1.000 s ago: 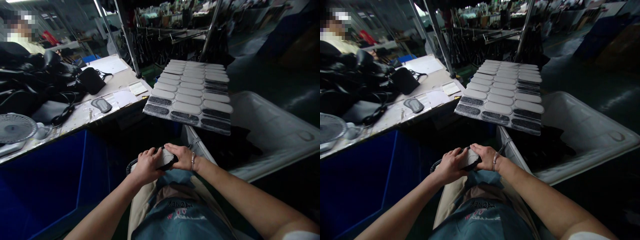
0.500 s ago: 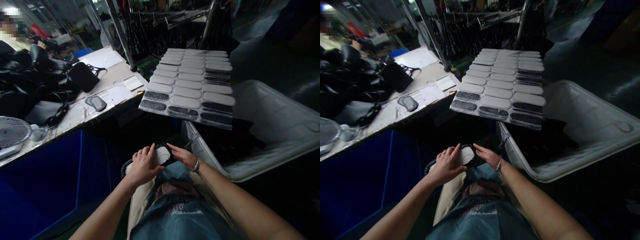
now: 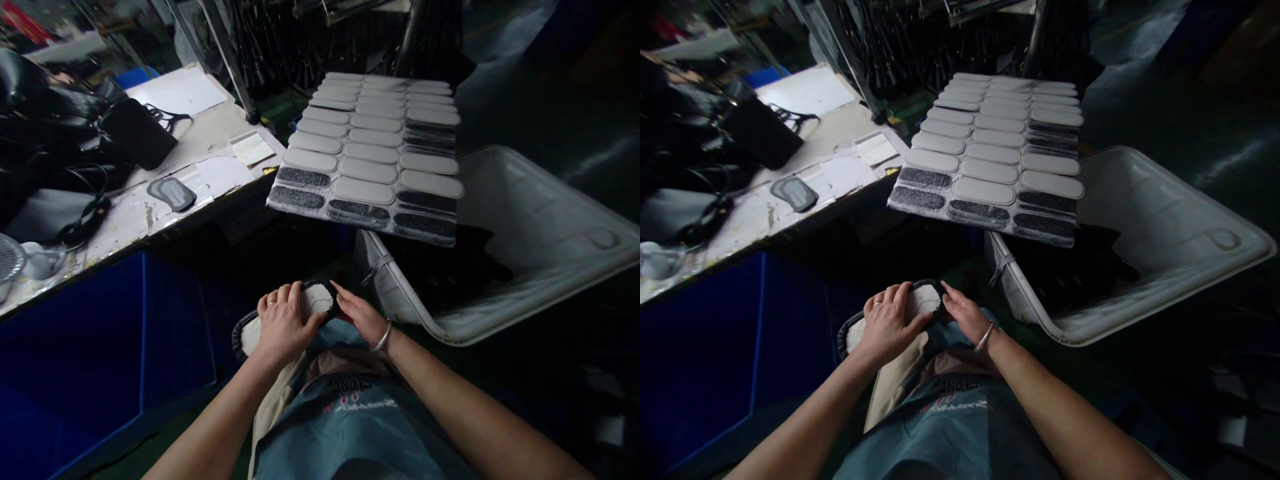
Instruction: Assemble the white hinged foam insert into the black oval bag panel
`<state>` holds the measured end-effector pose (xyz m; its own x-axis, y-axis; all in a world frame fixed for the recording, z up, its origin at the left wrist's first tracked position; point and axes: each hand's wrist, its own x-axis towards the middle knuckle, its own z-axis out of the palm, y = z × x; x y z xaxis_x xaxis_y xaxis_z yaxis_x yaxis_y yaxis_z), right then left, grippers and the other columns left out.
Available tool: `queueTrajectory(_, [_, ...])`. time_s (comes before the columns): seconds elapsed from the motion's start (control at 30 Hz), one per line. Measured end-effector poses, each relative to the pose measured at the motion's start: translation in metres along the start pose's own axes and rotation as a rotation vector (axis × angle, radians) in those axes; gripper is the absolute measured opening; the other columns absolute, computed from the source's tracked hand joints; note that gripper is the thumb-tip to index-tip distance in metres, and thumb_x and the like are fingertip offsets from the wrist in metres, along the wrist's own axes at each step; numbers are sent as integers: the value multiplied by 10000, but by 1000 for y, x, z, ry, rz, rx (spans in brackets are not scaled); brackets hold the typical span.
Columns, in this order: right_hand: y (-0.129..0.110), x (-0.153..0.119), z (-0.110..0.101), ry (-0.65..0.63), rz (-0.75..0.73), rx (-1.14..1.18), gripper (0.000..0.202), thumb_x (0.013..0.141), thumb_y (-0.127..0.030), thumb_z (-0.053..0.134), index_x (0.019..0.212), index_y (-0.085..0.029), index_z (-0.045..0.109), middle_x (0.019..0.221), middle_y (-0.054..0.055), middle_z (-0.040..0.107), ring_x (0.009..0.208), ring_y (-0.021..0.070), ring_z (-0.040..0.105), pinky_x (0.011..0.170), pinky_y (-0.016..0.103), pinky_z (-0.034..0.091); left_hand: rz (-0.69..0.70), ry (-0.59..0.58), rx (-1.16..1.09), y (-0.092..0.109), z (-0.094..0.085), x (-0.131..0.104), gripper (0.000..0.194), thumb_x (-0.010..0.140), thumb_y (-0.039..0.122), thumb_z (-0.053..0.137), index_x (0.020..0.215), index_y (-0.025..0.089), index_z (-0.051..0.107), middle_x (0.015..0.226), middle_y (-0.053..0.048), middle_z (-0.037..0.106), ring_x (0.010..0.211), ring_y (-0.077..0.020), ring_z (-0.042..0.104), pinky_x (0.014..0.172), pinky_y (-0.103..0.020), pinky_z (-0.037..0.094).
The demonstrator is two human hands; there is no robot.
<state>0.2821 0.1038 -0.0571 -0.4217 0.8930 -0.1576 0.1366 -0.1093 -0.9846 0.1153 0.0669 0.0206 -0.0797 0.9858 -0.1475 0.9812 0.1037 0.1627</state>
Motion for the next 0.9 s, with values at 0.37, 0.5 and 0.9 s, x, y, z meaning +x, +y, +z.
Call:
queueTrajectory(0.37, [-6,-12,8,-30,38,-8,726,861,-551,487,1451,-178,289,1486,117,353,1383,228,308,1169,422,202,-19,-67,-58,6,-5,1,629,826,499,490,1340,147,396,1268,-157,514,1179,-316,463,1059,-546,221])
queueTrajectory(0.5, [-11,6,-15,-188,13,-27,782,824,-596,521,1462,-226,258,1468,116,373,1357,236,357,1116,431,305,129,-207,-141,-18,-20,-6,808,802,543,527,1453,172,225,1487,-163,321,1384,-325,253,1094,-587,175])
queueTrajectory(0.9, [-52,84,-19,-735,-224,-715,1327,316,-583,847,1436,-110,316,1360,217,484,1228,370,491,1044,469,387,147,-291,-76,-80,-29,-29,1163,555,526,746,1479,171,135,1533,-133,248,1415,-349,162,1110,-591,181])
